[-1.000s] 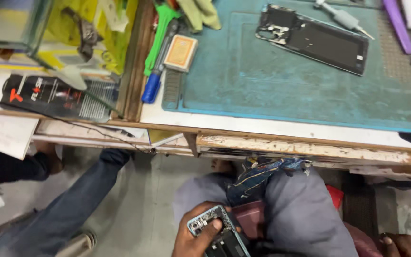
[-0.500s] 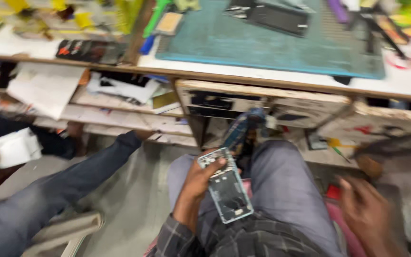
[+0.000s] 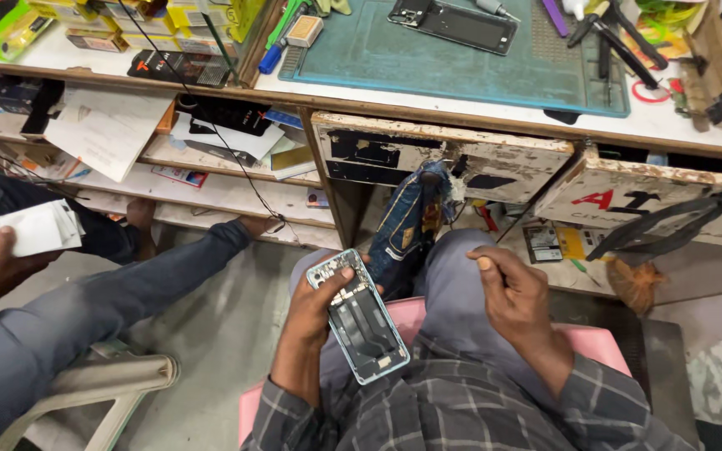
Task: The person uses tweezers to manipulate small internal components and ribbon cables inside a disassembled smartphone chassis. They carefully lift and adjust connectors on the motherboard while holding the device steady with their other hand.
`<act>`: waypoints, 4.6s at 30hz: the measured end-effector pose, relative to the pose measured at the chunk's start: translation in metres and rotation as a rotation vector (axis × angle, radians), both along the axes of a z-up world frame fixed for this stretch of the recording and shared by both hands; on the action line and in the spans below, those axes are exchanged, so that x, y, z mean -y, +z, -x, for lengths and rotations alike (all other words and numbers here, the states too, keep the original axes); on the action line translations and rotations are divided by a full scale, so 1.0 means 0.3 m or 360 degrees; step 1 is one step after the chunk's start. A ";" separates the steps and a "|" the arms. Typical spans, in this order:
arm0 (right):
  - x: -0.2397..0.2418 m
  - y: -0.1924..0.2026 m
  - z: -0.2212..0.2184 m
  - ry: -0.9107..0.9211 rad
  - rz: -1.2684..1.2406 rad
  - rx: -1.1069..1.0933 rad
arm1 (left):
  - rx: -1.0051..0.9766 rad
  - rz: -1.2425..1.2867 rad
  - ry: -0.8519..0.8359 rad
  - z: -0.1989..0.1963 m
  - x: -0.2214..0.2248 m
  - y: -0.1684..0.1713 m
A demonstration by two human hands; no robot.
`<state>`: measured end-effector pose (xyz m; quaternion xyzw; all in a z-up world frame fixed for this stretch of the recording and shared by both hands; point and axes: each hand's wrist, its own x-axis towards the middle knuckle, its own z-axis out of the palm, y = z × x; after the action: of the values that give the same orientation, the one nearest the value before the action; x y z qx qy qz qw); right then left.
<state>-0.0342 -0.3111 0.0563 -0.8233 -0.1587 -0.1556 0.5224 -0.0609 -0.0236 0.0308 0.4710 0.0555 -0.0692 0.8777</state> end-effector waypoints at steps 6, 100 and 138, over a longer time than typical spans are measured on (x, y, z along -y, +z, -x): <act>0.000 0.001 0.034 0.0093 0.0073 -0.0054 | 0.0059 -0.0026 -0.0081 -0.003 0.017 0.071; -0.071 0.252 0.218 0.0345 0.0117 0.0593 | 0.0261 0.0133 -0.0272 0.129 0.254 0.101; -0.024 0.112 0.206 0.0378 -0.0410 0.0097 | 0.0267 0.0265 -0.0349 0.142 0.267 0.149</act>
<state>-0.0959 -0.3038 0.0899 -0.7199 -0.2495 -0.1366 0.6331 -0.1034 -0.1036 0.0756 0.4039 -0.0757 -0.1293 0.9024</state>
